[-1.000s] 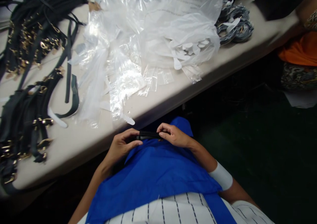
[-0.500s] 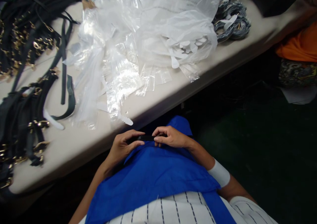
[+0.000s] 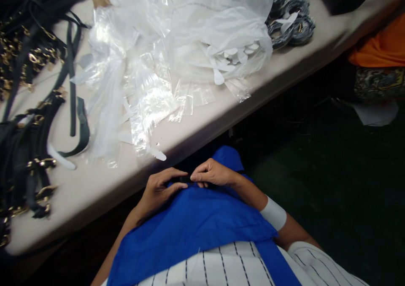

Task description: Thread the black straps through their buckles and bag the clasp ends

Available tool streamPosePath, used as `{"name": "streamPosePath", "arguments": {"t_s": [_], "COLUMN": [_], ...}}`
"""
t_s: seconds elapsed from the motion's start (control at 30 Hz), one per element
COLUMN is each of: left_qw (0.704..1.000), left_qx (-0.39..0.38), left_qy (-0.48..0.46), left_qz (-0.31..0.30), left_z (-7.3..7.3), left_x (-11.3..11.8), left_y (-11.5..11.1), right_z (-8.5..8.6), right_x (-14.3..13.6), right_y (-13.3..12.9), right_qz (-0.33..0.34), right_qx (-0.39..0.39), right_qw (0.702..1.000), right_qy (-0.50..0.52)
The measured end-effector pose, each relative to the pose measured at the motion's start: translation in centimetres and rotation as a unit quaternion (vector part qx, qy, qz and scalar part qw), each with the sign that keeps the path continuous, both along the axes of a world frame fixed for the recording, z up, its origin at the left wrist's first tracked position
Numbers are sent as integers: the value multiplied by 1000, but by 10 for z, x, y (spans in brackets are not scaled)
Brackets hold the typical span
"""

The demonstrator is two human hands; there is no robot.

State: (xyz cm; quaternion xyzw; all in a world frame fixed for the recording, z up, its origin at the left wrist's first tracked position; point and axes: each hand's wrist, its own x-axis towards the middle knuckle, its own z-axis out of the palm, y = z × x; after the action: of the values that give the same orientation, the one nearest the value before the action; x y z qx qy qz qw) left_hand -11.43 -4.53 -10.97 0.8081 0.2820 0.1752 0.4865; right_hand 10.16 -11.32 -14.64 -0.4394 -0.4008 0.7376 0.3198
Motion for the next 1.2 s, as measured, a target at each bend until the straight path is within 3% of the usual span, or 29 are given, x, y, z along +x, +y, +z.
{"name": "streamPosePath", "arguments": {"t_s": [0.17, 0.3, 0.63, 0.77, 0.93, 1.03, 1.2], "left_qw": [1000, 999, 999, 999, 994, 994, 993], "left_qx": [3, 30, 43, 42, 86, 59, 9], "left_qy": [2, -9, -3, -26, -45, -37, 4], "left_qz": [29, 18, 5, 0, 50, 86, 119], "left_z": [1, -4, -18, -26, -37, -38, -33], "left_x": [-1, 2, 2, 4, 11, 11, 1], "left_y": [2, 2, -2, -10, -24, -23, -15], "right_z": [-3, -2, 4, 5, -5, -7, -2], "right_x": [1, -2, -4, -4, -13, -17, 0], "right_y": [-4, 0, 7, 8, 7, 6, 5], "right_qz": [-44, -65, -50, -39, -52, -64, 17], "right_qx": [-34, -31, 34, 25, 11, 8, 33], "right_qw": [998, 996, 992, 994, 994, 994, 997], "right_qy": [-23, -61, -113, -99, -98, -93, -74]}}
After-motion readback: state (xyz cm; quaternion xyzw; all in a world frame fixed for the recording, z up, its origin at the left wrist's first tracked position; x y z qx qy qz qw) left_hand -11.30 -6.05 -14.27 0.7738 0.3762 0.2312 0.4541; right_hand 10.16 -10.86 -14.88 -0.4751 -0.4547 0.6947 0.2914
